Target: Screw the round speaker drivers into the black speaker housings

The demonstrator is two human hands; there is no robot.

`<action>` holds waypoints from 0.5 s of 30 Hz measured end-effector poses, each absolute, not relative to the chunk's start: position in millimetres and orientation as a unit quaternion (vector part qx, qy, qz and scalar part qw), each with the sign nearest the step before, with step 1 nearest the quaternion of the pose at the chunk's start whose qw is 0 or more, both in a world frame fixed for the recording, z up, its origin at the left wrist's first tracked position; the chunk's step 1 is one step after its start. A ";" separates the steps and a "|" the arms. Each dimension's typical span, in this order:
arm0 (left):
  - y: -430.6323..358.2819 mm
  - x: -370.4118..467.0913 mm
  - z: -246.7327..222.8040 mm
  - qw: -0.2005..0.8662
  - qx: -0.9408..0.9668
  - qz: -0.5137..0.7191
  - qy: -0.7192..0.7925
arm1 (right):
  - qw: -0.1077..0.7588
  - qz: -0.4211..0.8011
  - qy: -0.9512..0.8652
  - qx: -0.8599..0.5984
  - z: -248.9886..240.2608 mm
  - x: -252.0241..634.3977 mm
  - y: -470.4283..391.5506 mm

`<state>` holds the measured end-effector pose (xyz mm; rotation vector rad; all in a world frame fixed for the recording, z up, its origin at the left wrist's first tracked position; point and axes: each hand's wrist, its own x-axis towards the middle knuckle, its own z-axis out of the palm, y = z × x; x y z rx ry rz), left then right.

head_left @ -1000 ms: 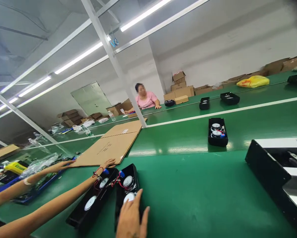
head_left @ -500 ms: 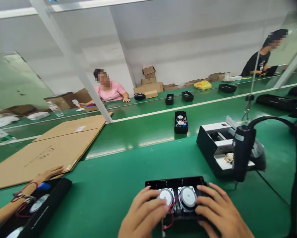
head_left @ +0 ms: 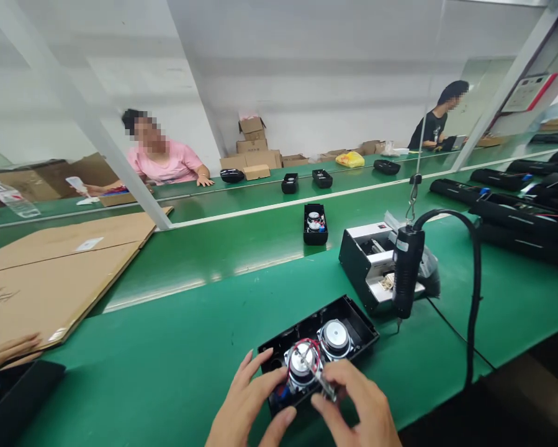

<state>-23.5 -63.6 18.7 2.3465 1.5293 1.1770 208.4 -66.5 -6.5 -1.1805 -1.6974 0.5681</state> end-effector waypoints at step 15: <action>-56.7 14.6 5.7 0.116 0.709 0.395 0.572 | 0.523 0.441 -0.591 -0.429 51.5 220.5 -14.5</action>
